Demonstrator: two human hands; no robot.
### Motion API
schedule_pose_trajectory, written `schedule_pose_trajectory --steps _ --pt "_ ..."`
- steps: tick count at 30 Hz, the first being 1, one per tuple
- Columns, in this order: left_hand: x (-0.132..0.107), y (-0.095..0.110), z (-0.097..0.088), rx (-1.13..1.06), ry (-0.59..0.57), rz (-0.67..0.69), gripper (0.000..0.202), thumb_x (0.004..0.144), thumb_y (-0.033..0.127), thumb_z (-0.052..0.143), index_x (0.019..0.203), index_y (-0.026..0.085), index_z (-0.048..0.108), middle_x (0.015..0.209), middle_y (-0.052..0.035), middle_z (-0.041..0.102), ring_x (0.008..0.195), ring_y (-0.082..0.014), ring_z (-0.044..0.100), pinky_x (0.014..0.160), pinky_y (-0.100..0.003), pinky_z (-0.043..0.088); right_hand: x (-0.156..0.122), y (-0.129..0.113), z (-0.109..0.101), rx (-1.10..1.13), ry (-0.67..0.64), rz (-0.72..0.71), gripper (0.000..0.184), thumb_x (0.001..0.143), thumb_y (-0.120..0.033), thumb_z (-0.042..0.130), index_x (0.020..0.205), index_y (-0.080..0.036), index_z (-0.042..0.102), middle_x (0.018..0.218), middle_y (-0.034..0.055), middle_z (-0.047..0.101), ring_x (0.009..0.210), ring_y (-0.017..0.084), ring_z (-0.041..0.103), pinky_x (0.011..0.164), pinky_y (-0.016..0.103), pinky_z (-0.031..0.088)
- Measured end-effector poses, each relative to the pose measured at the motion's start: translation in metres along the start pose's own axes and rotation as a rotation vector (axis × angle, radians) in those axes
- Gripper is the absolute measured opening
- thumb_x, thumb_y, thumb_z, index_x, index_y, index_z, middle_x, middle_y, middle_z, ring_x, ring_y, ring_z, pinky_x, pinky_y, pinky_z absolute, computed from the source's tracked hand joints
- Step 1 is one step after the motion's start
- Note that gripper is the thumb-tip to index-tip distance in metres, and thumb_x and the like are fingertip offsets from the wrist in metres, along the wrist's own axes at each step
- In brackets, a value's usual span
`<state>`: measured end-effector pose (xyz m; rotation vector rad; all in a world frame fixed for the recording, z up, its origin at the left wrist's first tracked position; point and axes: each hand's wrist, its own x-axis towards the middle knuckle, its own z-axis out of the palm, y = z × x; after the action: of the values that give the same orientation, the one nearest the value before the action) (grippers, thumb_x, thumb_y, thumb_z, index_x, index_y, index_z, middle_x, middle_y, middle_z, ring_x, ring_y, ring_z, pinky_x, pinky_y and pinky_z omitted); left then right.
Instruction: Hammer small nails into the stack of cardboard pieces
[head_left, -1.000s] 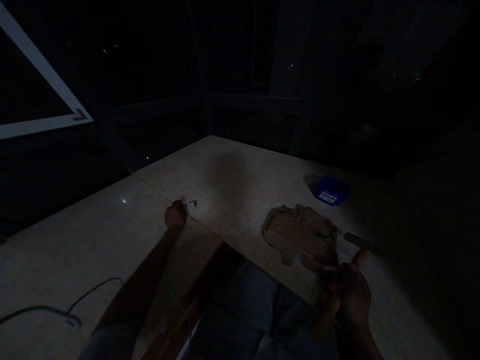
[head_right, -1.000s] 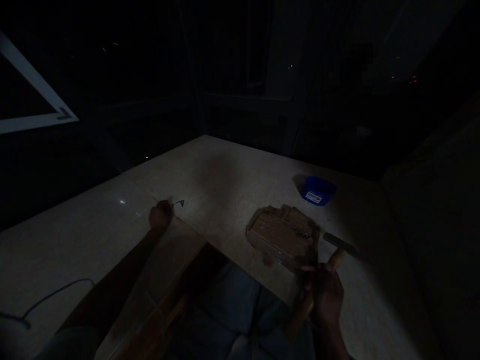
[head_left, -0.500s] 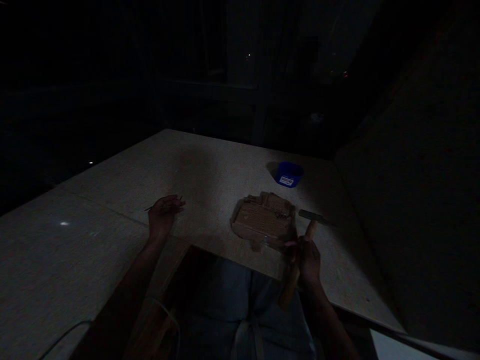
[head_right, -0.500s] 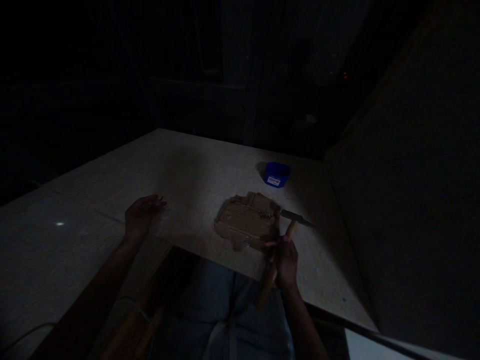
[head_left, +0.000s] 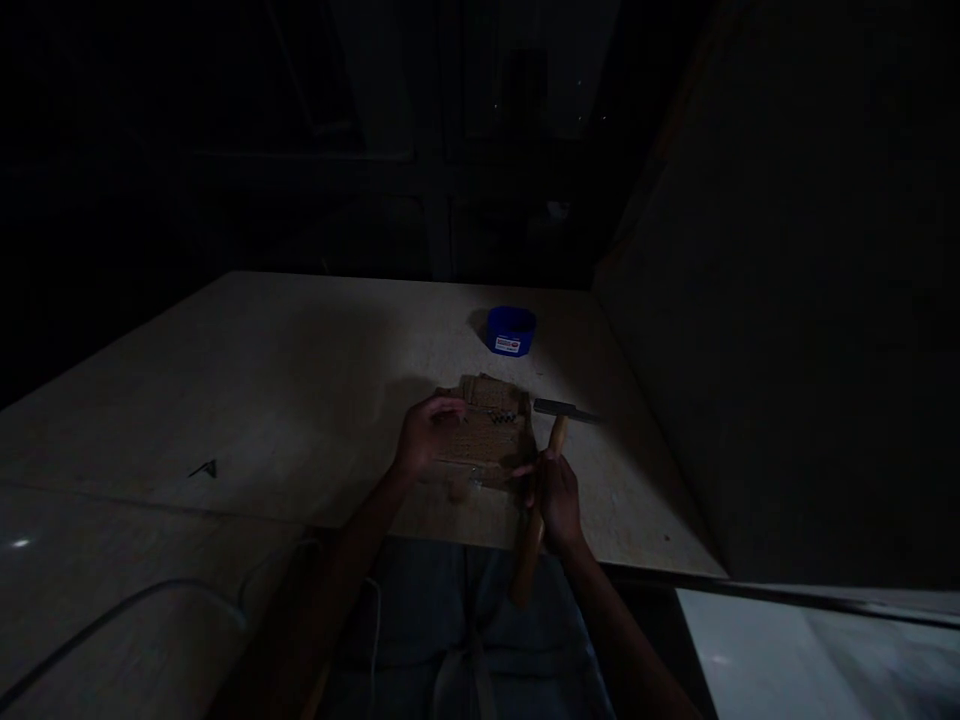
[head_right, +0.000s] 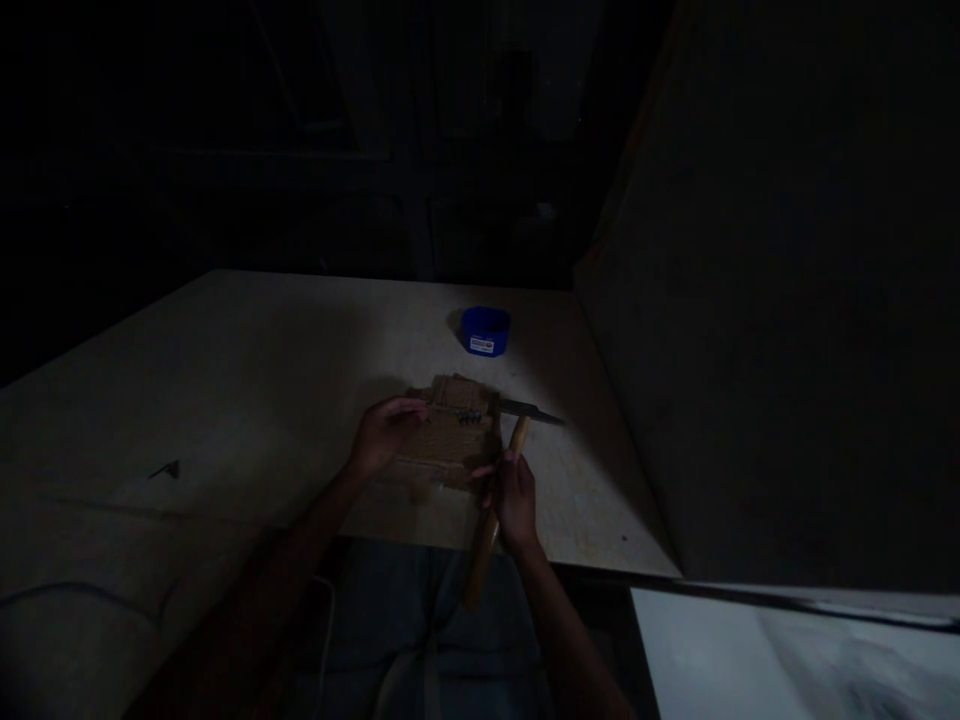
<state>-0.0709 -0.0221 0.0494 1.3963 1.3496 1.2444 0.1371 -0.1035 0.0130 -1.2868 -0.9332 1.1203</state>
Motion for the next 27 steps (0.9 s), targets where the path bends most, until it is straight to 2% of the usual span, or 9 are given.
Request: schedule_pose_trajectory --steps 6,12,15,20,27 --pt "0.011 -0.021 0.02 0.079 -0.088 0.075 0.018 0.078 0.025 0.065 0.093 0.018 0.074 0.094 -0.0072 0.079 0.088 -0.0213 0.074 0.084 -0.035 0.059 -0.001 0.005 0.005 0.003 0.01 0.001 0.046 0.095 -0.066 0.042 0.085 -0.023 0.051 0.08 0.0055 0.078 0.037 0.012 0.053 0.039 0.027 0.041" --pt "0.011 -0.028 0.033 0.127 -0.135 0.14 0.017 0.084 0.027 0.063 0.094 0.019 0.074 0.099 -0.0066 0.079 0.096 -0.0214 0.073 0.089 -0.036 0.058 -0.004 0.014 0.007 0.018 0.003 -0.009 0.045 0.096 -0.063 0.044 0.101 -0.021 0.057 0.1 0.0106 0.078 0.06 0.018 0.071 0.054 0.031 0.056" --pt "0.012 -0.034 0.036 0.113 -0.125 0.157 0.018 0.086 0.031 0.063 0.095 0.02 0.075 0.101 -0.0067 0.079 0.097 -0.0215 0.073 0.091 -0.036 0.057 -0.004 0.014 0.007 0.021 -0.032 -0.01 0.047 0.096 -0.063 0.045 0.106 -0.02 0.059 0.102 0.0116 0.078 0.067 0.021 0.074 0.059 0.033 0.06" --pt "0.013 -0.043 0.037 0.06 -0.109 0.146 0.022 0.085 0.036 0.065 0.095 0.02 0.075 0.1 -0.007 0.079 0.096 -0.0219 0.073 0.092 -0.037 0.057 -0.004 0.015 0.008 -0.005 -0.076 -0.012 0.045 0.096 -0.063 0.046 0.102 -0.021 0.06 0.103 0.0116 0.078 0.07 0.022 0.075 0.062 0.034 0.061" --pt "0.013 -0.041 0.038 0.01 -0.15 0.135 0.024 0.082 0.038 0.069 0.096 0.019 0.073 0.102 -0.0078 0.079 0.096 -0.0221 0.074 0.091 -0.038 0.059 -0.002 0.015 0.006 -0.017 -0.077 -0.008 0.044 0.096 -0.063 0.047 0.102 -0.021 0.061 0.105 0.0114 0.078 0.065 0.021 0.074 0.06 0.034 0.06"
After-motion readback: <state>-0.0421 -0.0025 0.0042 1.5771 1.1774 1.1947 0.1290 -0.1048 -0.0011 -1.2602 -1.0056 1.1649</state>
